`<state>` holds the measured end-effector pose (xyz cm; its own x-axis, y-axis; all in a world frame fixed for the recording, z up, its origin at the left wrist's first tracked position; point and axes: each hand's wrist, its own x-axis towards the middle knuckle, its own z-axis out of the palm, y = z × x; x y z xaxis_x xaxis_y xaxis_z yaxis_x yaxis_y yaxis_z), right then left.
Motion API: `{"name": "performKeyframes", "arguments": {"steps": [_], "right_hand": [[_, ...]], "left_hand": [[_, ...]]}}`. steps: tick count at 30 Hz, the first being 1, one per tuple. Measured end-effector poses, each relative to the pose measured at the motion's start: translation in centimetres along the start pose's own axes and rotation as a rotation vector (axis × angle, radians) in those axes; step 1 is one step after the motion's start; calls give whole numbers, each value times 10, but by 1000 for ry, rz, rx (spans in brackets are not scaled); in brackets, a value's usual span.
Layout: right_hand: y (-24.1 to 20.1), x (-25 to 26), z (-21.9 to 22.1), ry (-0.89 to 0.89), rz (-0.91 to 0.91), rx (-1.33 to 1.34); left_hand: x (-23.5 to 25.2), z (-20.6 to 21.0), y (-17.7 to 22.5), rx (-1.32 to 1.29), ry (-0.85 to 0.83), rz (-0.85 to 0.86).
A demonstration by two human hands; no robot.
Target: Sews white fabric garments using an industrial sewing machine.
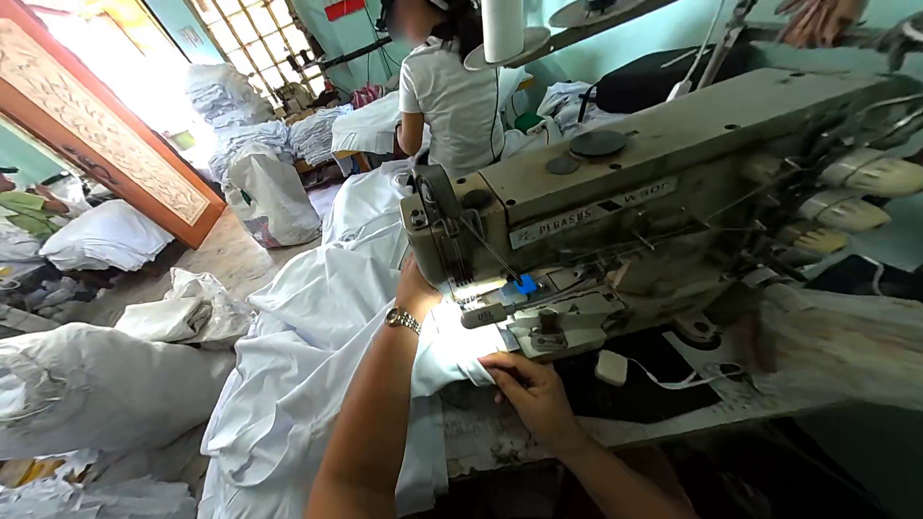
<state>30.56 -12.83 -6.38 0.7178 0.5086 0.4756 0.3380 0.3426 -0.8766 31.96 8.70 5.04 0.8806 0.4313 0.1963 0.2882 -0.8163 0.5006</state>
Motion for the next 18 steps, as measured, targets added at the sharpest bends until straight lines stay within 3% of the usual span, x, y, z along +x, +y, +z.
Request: {"name": "performKeyframes", "arguments": {"steps": [2,4,8,18], "right_hand": [[19,-3,3,20,-205,-79],[27,-3,4,36,-301,-175],[28,-3,4,39,-311,-201],[32,-4,3,43,-348,-230]], "left_hand": [[-4,-8,8,-44,-9,-9],[-6,-15,15,-70,-55,-75],[-5,-18,17,-70,-99,-99],[1,-11,5,-102,-78,57]]}}
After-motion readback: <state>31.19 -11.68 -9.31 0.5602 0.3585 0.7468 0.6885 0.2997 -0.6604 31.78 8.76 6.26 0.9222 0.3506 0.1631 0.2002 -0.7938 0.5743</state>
